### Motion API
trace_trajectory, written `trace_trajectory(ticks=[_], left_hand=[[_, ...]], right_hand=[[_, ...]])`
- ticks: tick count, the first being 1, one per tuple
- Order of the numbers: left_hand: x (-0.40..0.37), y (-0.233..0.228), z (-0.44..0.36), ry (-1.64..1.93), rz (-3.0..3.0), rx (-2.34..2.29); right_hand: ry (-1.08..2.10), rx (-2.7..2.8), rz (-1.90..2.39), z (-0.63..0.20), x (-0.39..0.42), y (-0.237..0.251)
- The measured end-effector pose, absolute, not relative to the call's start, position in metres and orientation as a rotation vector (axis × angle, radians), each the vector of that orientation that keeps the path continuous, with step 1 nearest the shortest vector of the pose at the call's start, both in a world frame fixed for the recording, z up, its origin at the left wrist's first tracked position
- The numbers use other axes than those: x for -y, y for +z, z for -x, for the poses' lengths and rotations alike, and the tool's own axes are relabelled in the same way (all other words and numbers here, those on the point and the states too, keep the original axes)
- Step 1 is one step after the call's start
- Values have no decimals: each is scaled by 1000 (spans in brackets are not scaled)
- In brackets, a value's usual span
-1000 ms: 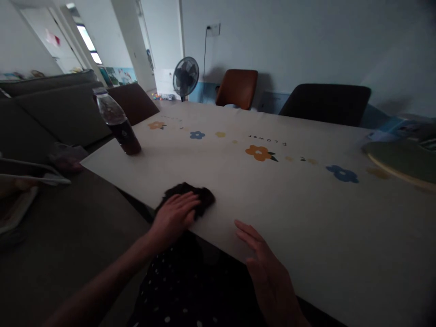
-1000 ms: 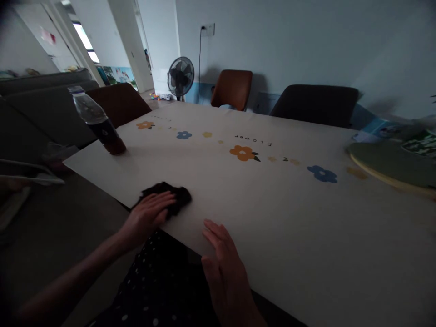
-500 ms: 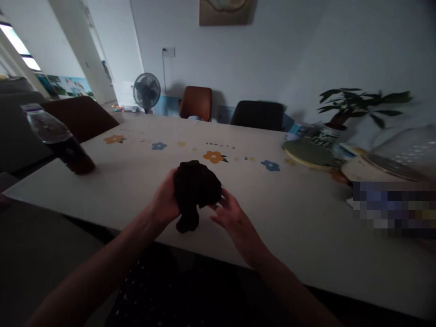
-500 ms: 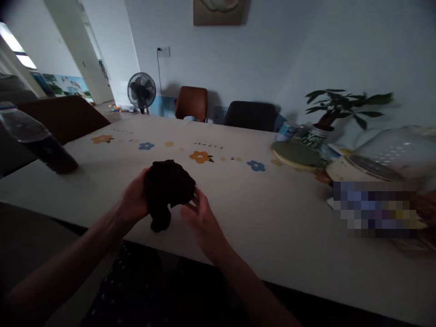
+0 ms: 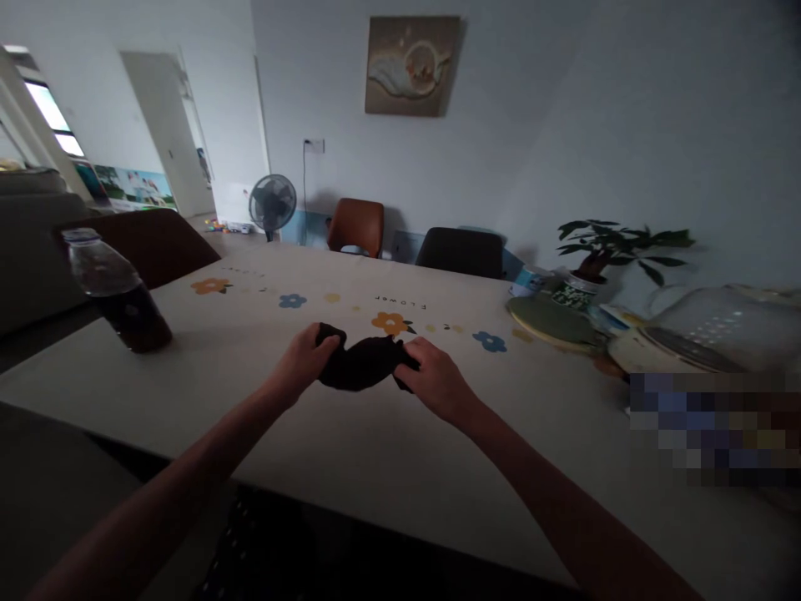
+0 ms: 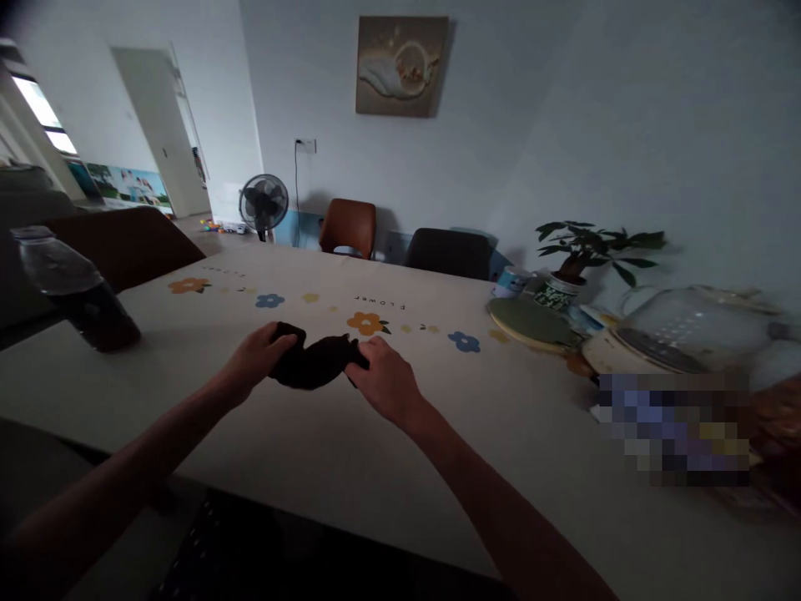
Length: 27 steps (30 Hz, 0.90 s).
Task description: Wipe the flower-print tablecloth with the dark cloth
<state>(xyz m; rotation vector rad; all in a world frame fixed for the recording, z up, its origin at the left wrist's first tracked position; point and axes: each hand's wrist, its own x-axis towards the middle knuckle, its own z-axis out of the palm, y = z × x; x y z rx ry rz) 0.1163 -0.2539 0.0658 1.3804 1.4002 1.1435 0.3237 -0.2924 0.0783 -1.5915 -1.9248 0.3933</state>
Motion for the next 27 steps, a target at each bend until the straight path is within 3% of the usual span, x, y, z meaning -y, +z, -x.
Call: trace_trajectory(ticks=[3,6,12,15,22,27], left_hand=[[240,69,-102,1214,-1150,-1210],[231,68,-94,1254,-967,-1227],[242,80,-125,1141,-1246,-852],[238,88,-152,993,-1301,-660],[204,92,-160,1435,-1025,-727],[218,87,-155,1274,-962,-657]], right_hand=[[167,1830,1563,-324,292,92],[192,1658,1468,-330,288,101],[810,1356,1270,-320,261,100],[960,1230,1159,-300,245,95],[1357,970,1058,-286,220,58],[1802,705,858,-273,219,38]])
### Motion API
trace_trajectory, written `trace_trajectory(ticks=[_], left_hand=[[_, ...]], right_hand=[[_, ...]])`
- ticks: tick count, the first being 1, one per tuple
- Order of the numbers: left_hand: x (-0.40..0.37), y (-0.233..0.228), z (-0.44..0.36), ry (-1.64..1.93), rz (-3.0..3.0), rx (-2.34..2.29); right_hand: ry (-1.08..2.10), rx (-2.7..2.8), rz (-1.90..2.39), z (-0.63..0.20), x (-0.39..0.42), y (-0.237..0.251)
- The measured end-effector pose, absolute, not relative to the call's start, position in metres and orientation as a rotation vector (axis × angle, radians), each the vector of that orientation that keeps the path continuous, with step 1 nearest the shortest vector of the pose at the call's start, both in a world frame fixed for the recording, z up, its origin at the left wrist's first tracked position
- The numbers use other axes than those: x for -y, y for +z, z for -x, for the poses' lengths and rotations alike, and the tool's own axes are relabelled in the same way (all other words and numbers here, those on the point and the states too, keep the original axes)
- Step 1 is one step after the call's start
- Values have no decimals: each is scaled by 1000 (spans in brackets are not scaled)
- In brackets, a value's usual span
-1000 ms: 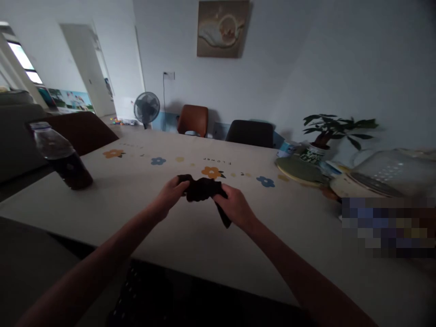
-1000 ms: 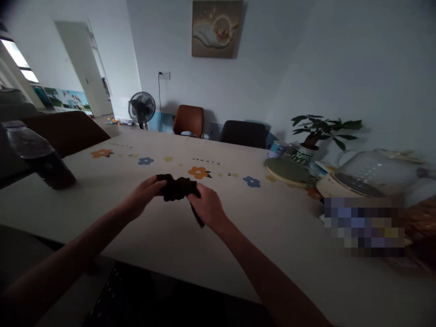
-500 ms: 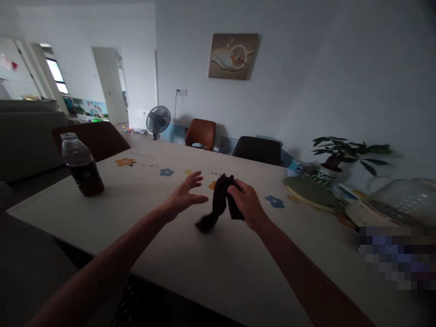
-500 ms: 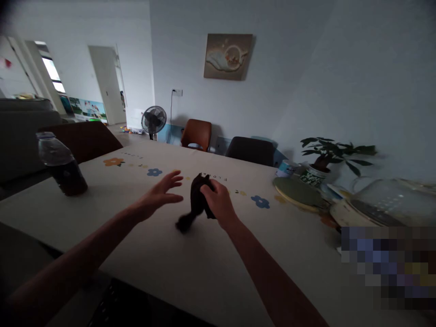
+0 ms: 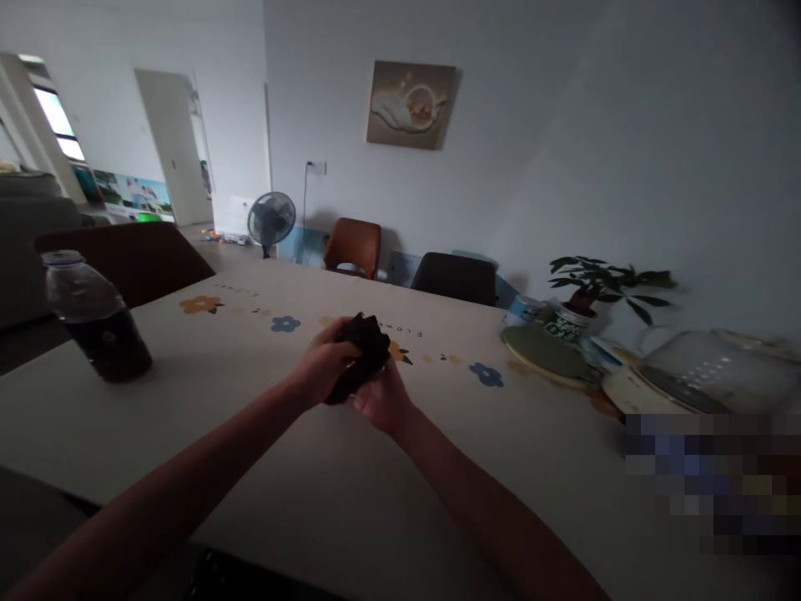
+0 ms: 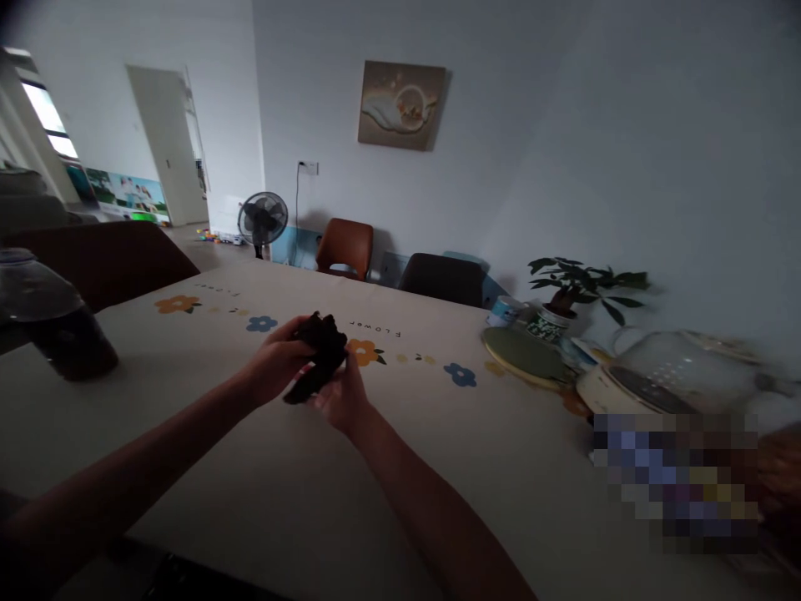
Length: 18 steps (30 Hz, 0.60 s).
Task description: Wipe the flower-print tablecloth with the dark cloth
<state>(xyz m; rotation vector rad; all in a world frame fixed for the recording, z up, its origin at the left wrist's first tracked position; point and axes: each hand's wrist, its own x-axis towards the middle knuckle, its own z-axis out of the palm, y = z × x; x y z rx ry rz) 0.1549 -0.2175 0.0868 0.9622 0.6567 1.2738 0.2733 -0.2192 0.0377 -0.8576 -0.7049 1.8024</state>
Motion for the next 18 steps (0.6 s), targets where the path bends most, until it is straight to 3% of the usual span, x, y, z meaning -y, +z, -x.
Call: trace_trajectory(ticks=[5,10,15,18], left_hand=[[228,80,-141,976,-1297,-759],[220,70,-127,1021,-1950,-1146],[221,56,-133,828,-1898,-1198],[227,51,-130,831,-2022,-1164]], right_hand=[[1911,470,666,-275,223,53],[1936,643,726,-299,236,56],[2096,971,697,-300,257,38],[1981,1047,902,-296,260,30]])
